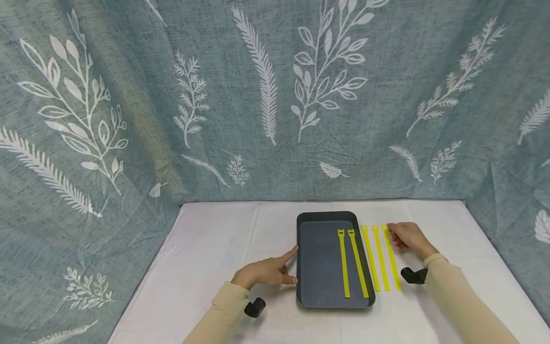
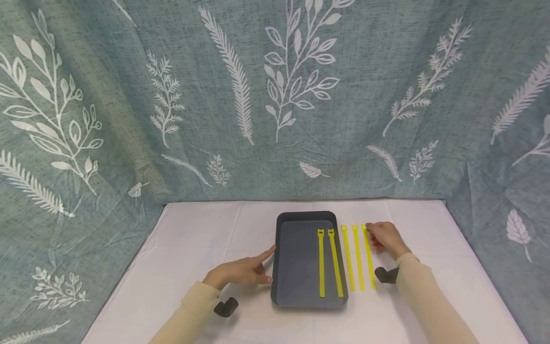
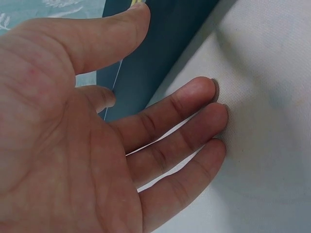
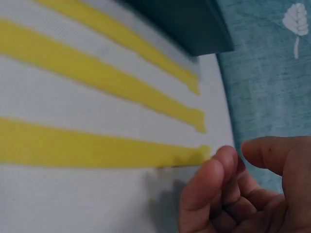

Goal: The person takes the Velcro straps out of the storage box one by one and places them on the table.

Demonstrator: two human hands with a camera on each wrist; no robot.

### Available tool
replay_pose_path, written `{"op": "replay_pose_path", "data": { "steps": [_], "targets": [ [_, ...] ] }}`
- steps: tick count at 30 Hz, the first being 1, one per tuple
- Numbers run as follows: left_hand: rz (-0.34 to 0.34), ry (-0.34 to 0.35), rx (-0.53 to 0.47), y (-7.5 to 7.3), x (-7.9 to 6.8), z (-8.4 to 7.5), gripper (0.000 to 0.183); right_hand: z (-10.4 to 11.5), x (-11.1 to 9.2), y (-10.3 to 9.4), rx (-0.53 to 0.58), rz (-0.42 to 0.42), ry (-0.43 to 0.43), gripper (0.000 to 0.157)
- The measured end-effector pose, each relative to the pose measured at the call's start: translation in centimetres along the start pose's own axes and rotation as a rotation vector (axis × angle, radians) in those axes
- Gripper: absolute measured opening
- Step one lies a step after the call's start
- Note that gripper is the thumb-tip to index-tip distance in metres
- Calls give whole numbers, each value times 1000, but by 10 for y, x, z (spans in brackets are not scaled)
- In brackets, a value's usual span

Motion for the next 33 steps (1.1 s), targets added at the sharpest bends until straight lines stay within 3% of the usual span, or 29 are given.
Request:
{"op": "replay_pose_path", "data": {
  "steps": [6,14,24,33],
  "targets": [
    [7,0,-14,0,0,0,91,31,-3,2,89,116,-76,56],
    [3,-2,-23,0,0,0,91,64,-7,21,198,209,-165,64],
    [3,-8,-6,-1,-1,-3,91,81,-10,42,193,325,-197,63],
    [9,-6,-26,0,-1,-1,91,78,-9,63,152,367,-124,64]
  ]
}}
Point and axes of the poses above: each hand's wrist, its own x-axis towards the middle knuckle, its own y-axis out of the palm, z = x × y, the point moved 2 cm from there along x, towards the middle knuckle, and after that the axes turned 4 degrees about -x, right-handed, at the moved point
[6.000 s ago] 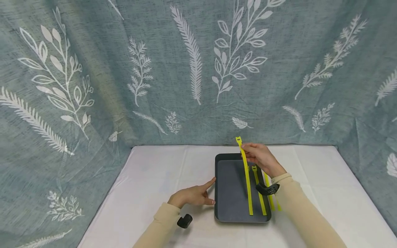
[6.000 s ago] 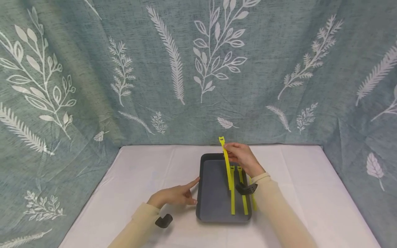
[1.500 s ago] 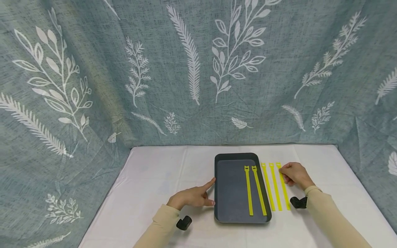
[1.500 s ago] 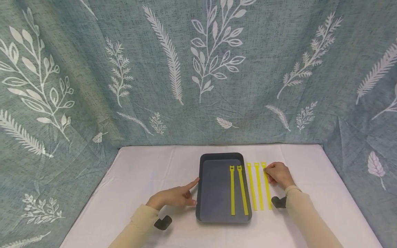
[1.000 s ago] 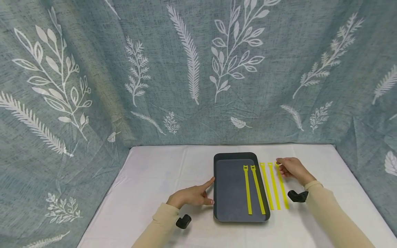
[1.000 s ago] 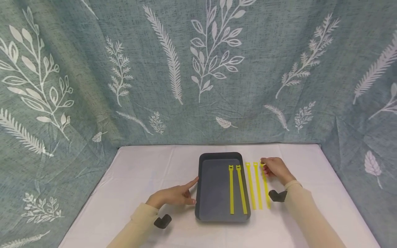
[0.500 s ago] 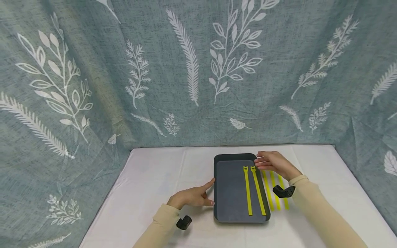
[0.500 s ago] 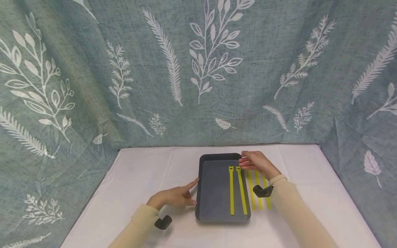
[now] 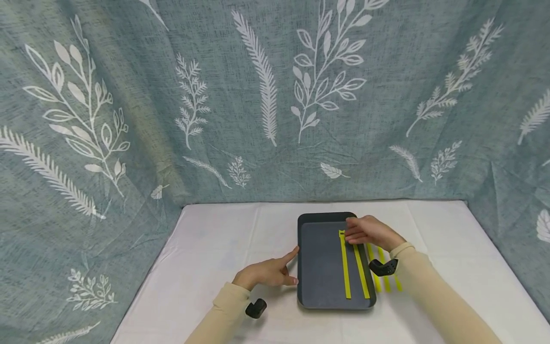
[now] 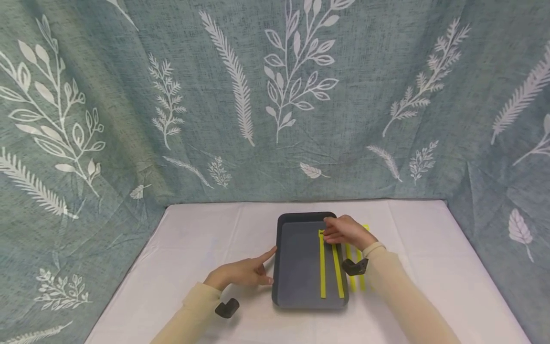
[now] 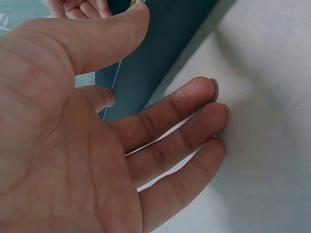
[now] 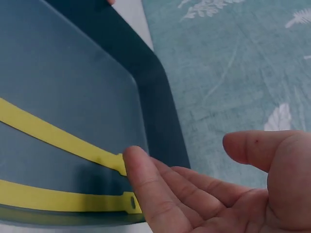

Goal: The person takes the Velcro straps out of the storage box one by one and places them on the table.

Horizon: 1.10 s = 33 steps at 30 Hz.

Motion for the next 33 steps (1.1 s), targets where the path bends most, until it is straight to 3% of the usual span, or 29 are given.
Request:
{"op": "replay_pose_path", "data": {
  "steps": [19,33],
  "targets": [
    [-8,4,-6,1,-1,1,92,1,0,18,-104,50,30,59],
    [-3,10,1,0,-1,1,91,-1,15,34,-46,36,37,56]
  ]
}}
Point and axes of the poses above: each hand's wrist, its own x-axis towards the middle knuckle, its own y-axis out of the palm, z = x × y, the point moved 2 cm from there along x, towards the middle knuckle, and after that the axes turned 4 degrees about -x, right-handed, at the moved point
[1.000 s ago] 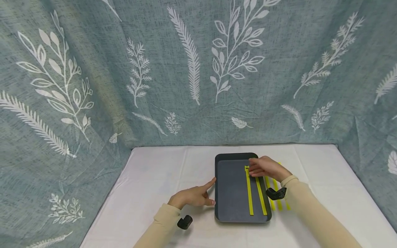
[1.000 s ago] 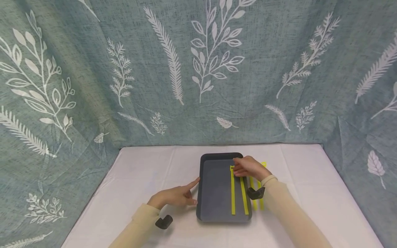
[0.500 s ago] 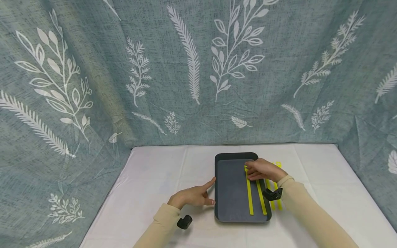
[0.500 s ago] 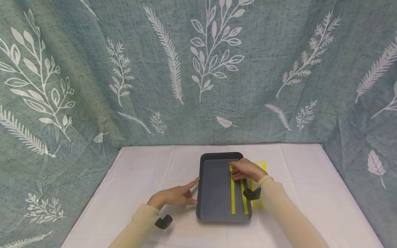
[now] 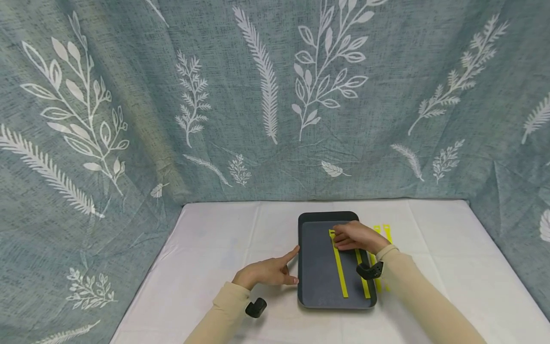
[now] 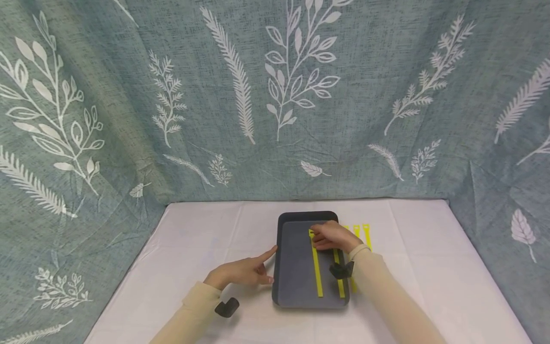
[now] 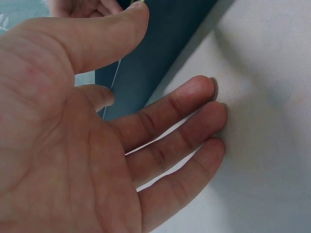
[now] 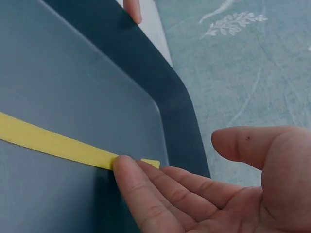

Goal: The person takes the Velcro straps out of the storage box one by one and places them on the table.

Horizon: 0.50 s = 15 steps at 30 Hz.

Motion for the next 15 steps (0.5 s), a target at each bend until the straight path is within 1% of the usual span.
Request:
{"op": "replay_pose_path", "data": {
  "steps": [5,10,12,15],
  "targets": [
    [6,2,2,1,2,1,91,0,5,9,30,-8,-17,55],
    [12,4,-1,2,3,1,90,-1,11,17,75,-44,-11,51],
    [12,4,0,1,3,1,90,-2,14,20,95,-47,-10,51],
    [10,1,3,1,3,2,90,-3,18,25,114,-27,-21,52]
  ]
}}
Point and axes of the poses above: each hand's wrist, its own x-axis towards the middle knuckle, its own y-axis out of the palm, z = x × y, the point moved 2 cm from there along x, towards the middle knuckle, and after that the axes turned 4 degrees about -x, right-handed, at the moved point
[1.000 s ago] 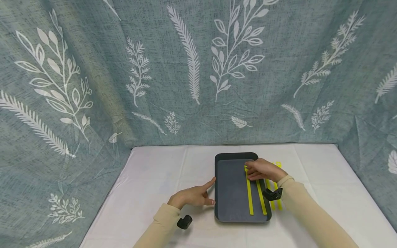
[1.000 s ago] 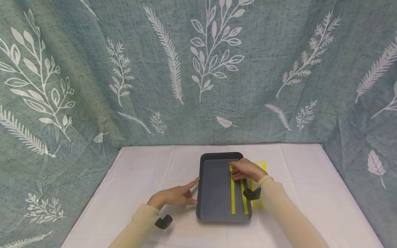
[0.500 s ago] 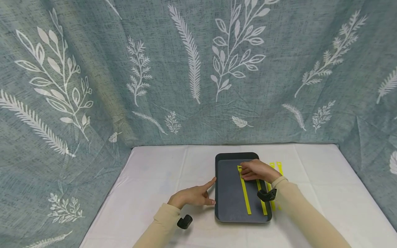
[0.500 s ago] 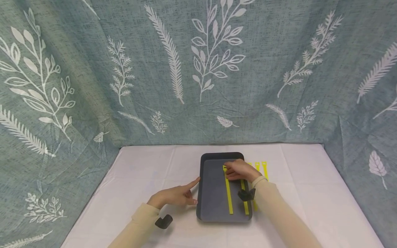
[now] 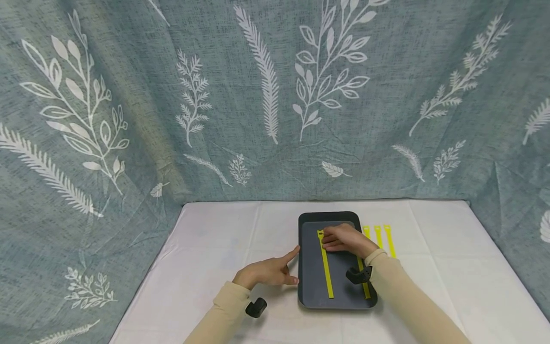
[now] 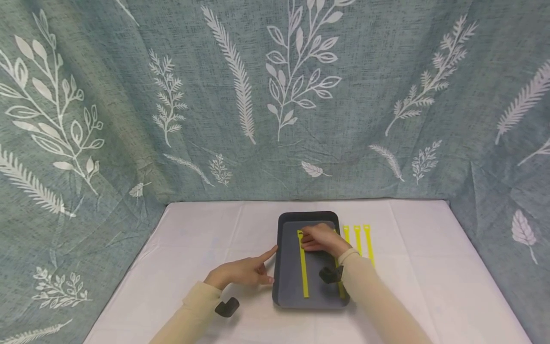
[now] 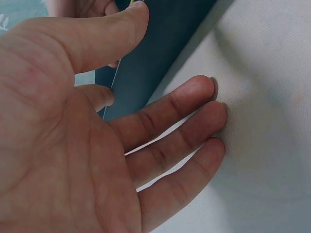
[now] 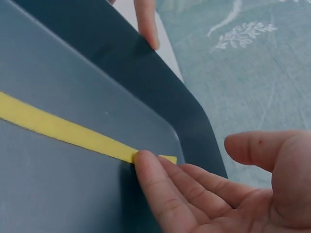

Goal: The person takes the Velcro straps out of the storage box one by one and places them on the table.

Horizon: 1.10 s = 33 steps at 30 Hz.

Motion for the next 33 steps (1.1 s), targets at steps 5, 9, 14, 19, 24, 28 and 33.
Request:
{"op": "replay_pose_path", "data": {
  "steps": [5,9,14,19,24,28,33],
  "targets": [
    [-8,-8,-3,0,1,1,90,-1,6,9,33,10,-11,52],
    [-13,-12,6,1,1,1,90,-1,8,16,51,13,-15,51],
    [-15,-17,7,0,0,1,90,-1,10,20,56,27,-26,51],
    [-11,-15,-2,-1,0,1,91,-2,10,20,66,-6,-23,48],
    [-10,-13,-7,0,0,1,91,-4,7,16,79,-53,2,44],
    [-13,-13,-9,0,0,2,91,-5,6,15,85,-52,16,43],
    [-13,-17,-17,2,0,2,90,-6,7,19,85,-36,-1,44]
  ]
}}
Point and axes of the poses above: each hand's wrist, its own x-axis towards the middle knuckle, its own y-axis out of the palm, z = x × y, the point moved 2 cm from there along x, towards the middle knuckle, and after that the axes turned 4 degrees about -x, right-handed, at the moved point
